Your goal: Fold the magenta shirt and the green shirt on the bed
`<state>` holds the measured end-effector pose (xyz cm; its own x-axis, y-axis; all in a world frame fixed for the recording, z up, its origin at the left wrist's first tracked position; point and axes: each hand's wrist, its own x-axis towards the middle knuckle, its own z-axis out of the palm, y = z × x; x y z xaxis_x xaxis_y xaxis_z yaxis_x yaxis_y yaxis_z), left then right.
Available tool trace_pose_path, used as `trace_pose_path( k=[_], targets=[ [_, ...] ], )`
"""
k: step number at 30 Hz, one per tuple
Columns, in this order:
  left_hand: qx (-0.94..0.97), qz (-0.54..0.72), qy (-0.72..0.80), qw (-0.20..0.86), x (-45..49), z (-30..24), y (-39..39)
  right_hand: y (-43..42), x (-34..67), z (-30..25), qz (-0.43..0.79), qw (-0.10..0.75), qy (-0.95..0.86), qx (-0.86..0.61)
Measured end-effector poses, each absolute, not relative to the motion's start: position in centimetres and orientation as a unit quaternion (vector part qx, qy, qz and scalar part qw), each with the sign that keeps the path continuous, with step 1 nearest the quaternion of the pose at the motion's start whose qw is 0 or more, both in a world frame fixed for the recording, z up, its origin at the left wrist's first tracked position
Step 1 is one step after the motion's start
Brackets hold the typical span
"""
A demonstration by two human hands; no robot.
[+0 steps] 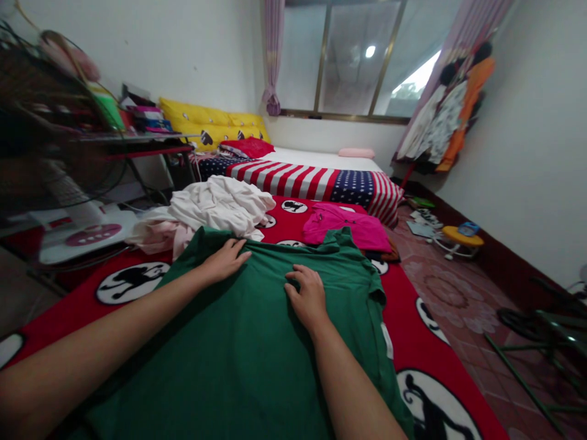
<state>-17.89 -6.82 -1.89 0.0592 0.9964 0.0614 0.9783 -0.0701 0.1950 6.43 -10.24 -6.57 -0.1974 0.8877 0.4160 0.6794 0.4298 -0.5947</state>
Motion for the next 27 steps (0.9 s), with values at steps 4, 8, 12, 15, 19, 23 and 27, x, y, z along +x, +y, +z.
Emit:
trace_pose_path(
  k=[4, 8, 12, 15, 19, 23, 27],
  targets=[
    [0.759, 0.087, 0.645, 0.021, -14.1, -2.1, -8.0, -10.2, 6.4, -6.6, 0.141, 0.367, -0.761, -0.517],
    [0.813, 0.099, 0.573, 0.026, -11.9, -4.2, -8.4, -10.3, 6.4, -6.6, 0.137, 0.371, -0.760, -0.516],
    [0.812, 0.118, 0.571, 0.017, -12.3, -6.0, -7.7, -10.4, 6.4, -6.5, 0.142, 0.370, -0.756, -0.521],
    [0.813, 0.127, 0.568, 0.014, -12.6, -6.4, -7.6, -10.5, 6.4, -6.4, 0.142, 0.363, -0.755, -0.527],
    [0.813, 0.133, 0.566, 0.019, -12.6, -6.3, -7.7, -10.9, 5.9, -6.3, 0.128, 0.318, -0.759, -0.553],
    [0.814, 0.135, 0.564, 0.023, -12.6, -6.2, -7.8, -11.9, 6.5, -6.0, 0.074, 0.222, -0.763, -0.603],
    [0.814, 0.135, 0.564, 0.029, -12.6, -6.1, -7.9, -13.2, 11.9, -6.2, 0.028, 0.139, -0.759, -0.635]
  ],
)
